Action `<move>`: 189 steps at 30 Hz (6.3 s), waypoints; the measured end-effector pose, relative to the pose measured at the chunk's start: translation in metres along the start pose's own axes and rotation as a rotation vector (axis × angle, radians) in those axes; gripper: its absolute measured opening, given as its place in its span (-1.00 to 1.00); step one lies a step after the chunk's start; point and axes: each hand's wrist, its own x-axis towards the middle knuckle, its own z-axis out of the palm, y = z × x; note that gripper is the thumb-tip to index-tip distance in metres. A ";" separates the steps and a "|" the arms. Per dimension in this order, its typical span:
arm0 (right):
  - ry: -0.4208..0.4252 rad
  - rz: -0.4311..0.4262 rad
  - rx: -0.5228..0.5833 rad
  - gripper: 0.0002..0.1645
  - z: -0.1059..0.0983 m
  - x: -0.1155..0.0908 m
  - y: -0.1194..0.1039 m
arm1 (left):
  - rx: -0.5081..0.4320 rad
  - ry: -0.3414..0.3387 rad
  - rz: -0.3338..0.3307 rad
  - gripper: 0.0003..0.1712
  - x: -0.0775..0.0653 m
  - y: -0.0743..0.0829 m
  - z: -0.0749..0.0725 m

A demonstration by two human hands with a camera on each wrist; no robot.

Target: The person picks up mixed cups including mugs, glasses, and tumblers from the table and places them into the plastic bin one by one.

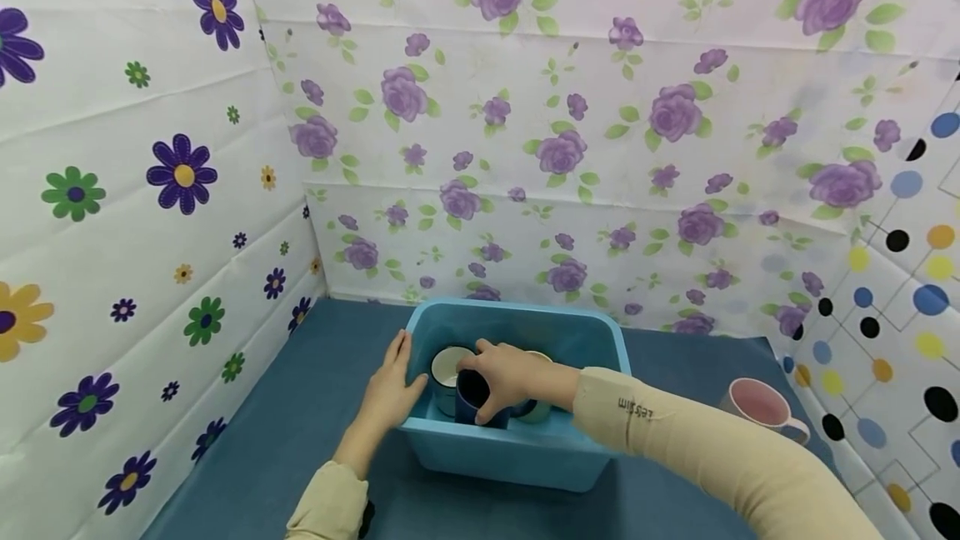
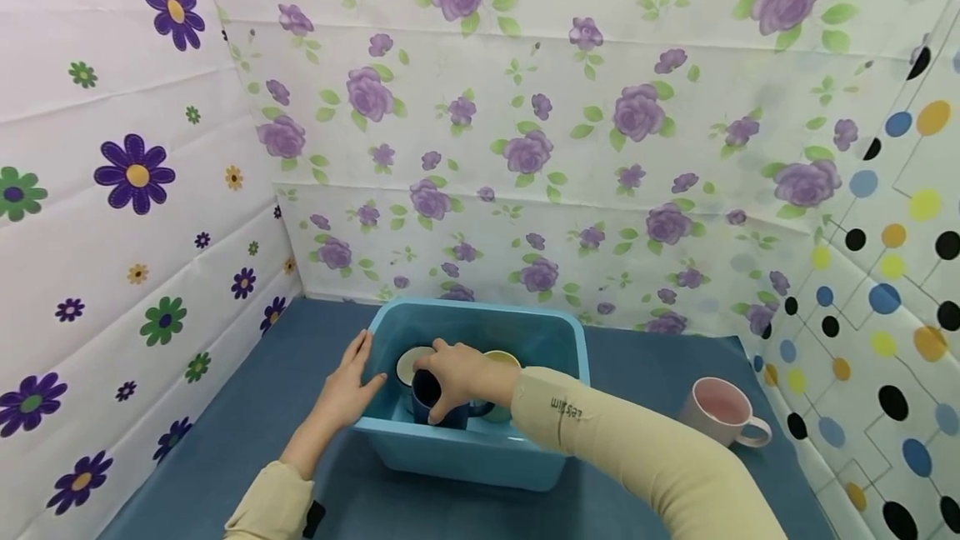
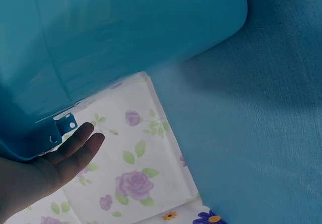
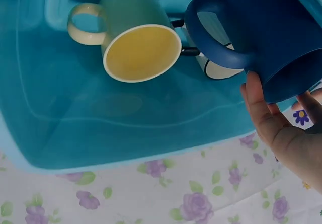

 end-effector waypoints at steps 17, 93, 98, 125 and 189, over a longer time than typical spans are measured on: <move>-0.004 -0.009 -0.038 -0.20 0.017 0.023 -0.008 | 0.022 0.003 0.007 -0.16 0.002 -0.002 0.000; -0.190 0.042 -0.091 -0.23 0.074 0.064 -0.003 | 0.022 0.003 0.003 -0.15 0.001 0.002 0.000; -0.294 0.020 -0.072 -0.25 0.052 0.053 -0.007 | 0.028 -0.002 0.004 -0.15 0.001 0.004 -0.002; -0.384 -0.112 0.081 -0.32 0.020 0.038 0.014 | 0.026 -0.005 0.010 -0.15 0.003 0.002 -0.004; -0.007 -0.080 0.255 -0.38 -0.031 -0.121 0.086 | 0.002 0.004 0.019 -0.13 0.004 0.002 -0.001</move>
